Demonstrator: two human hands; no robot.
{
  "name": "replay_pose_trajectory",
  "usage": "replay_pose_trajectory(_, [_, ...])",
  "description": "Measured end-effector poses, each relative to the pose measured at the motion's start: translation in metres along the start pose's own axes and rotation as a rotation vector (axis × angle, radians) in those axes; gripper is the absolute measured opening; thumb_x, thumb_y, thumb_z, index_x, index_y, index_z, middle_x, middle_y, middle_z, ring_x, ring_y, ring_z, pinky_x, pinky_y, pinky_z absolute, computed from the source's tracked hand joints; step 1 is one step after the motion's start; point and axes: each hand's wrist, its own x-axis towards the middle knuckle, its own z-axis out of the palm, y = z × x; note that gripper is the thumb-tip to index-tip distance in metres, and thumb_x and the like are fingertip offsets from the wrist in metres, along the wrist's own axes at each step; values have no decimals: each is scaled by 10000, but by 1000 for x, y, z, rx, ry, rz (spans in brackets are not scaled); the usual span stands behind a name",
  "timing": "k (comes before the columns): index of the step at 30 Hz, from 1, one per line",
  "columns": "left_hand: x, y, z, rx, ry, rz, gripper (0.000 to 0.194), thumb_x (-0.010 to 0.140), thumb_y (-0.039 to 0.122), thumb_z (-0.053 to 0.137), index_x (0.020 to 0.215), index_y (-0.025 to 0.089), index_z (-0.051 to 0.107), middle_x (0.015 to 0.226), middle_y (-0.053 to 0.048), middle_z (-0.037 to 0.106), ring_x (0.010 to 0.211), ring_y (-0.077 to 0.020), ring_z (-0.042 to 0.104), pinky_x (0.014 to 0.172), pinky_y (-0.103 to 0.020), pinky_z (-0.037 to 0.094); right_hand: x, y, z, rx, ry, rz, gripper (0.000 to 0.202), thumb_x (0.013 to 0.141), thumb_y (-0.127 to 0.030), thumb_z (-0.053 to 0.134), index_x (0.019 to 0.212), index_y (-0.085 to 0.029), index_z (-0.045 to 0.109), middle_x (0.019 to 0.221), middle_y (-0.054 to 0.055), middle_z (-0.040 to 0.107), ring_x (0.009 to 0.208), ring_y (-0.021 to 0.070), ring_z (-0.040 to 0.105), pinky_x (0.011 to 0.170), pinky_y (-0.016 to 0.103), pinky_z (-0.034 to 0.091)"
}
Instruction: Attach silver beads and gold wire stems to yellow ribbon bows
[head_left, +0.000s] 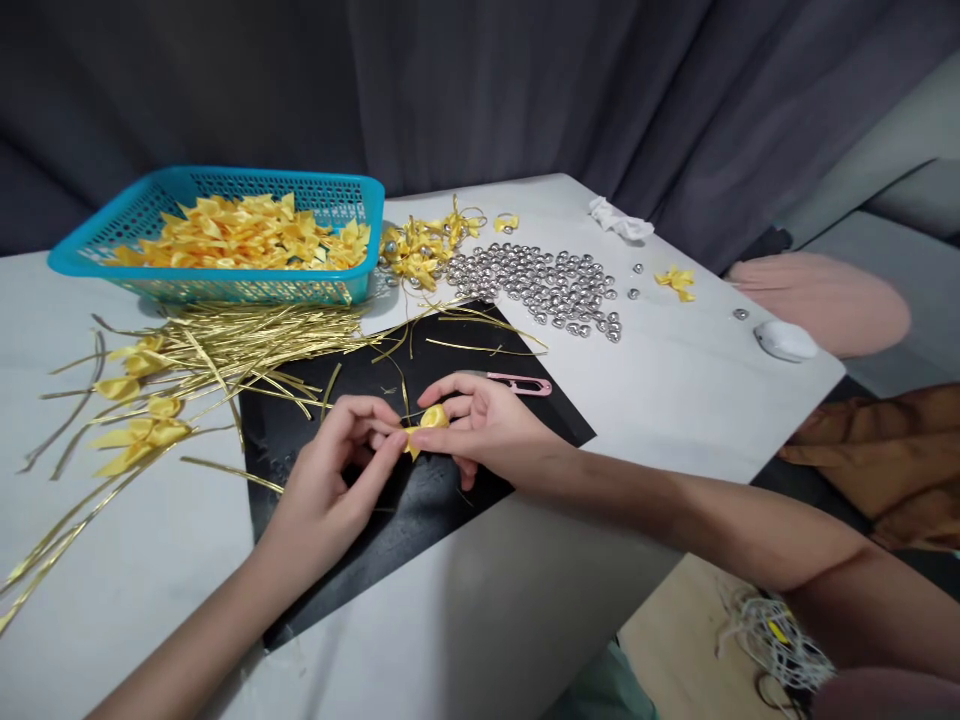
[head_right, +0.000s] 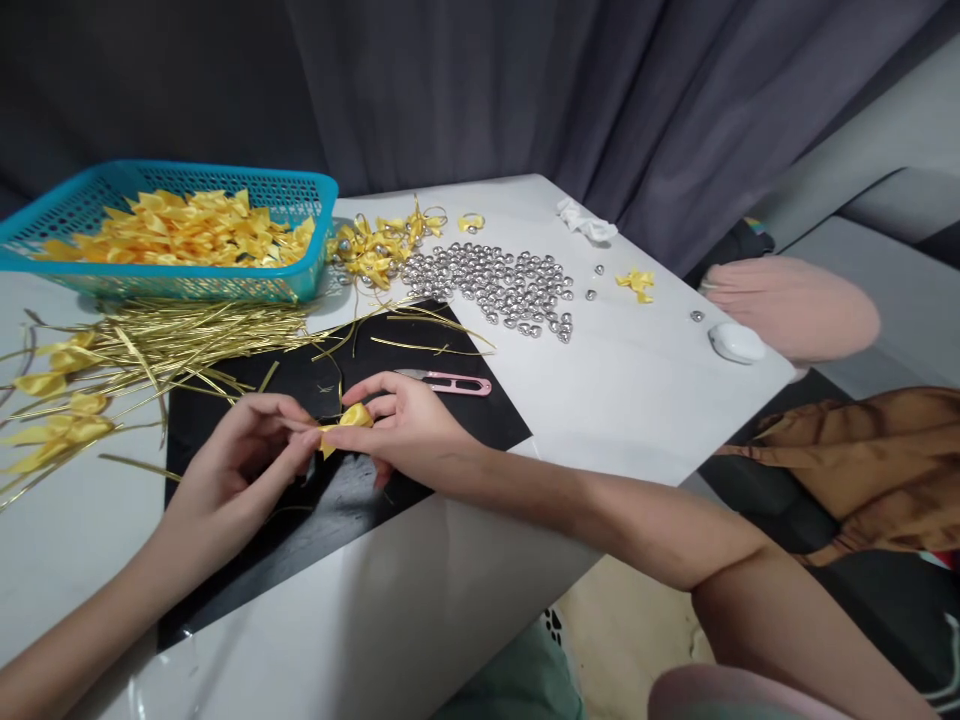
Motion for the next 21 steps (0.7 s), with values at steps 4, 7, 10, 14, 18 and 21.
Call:
replay_pose_trajectory(4, [0, -1, 2, 6, 61, 7, 148, 853, 264, 592, 938, 226, 477, 751, 36, 605, 649, -114, 579, 600, -200, 462, 2, 0, -4, -86, 6, -70, 446, 637, -220, 820, 966, -169, 524, 700, -67, 579, 435, 27, 479, 323, 132, 425])
replay_pose_trajectory(7, [2, 0, 2, -5, 65, -8, 144, 853, 275, 586, 952, 225, 494, 732, 39, 614, 661, -121, 601, 611, -207, 470, 2, -1, -6, -163, 48, -106, 392, 672, -139, 770, 982, -169, 533, 719, -72, 560, 423, 5, 444, 330, 113, 373])
replay_pose_trajectory(10, [4, 1, 1, -15, -24, -62, 217, 863, 323, 581, 1053, 225, 544, 754, 26, 648, 696, -138, 626, 626, -222, 484, -1, -2, -4, -196, 9, -121, 302, 669, -124, 759, 897, -150, 563, 716, -71, 558, 420, -16, 407, 359, 106, 328])
replay_pose_trajectory(14, [5, 0, -1, -25, -81, -125, 232, 822, 385, 626, 969, 206, 642, 810, -17, 708, 712, -165, 651, 613, -237, 497, -3, -2, -2, -247, -38, -101, 294, 636, -159, 788, 845, -145, 580, 689, -69, 574, 429, -11, 388, 367, 107, 301])
replay_pose_trajectory(18, [5, 1, -1, -58, -25, -146, 188, 785, 375, 666, 855, 201, 662, 751, -10, 697, 660, -151, 638, 580, -219, 489, -2, -1, -4, -220, -40, -113, 141, 771, -223, 687, 831, -158, 577, 689, -47, 599, 438, 20, 424, 352, 120, 385])
replay_pose_trajectory(21, [7, 3, -1, -71, 25, -136, 174, 773, 367, 674, 812, 201, 645, 699, 12, 658, 596, -129, 594, 550, -207, 474, -1, -1, -5, -248, -18, -86, 101, 813, -220, 642, 793, -164, 562, 654, -46, 581, 422, 26, 416, 327, 119, 396])
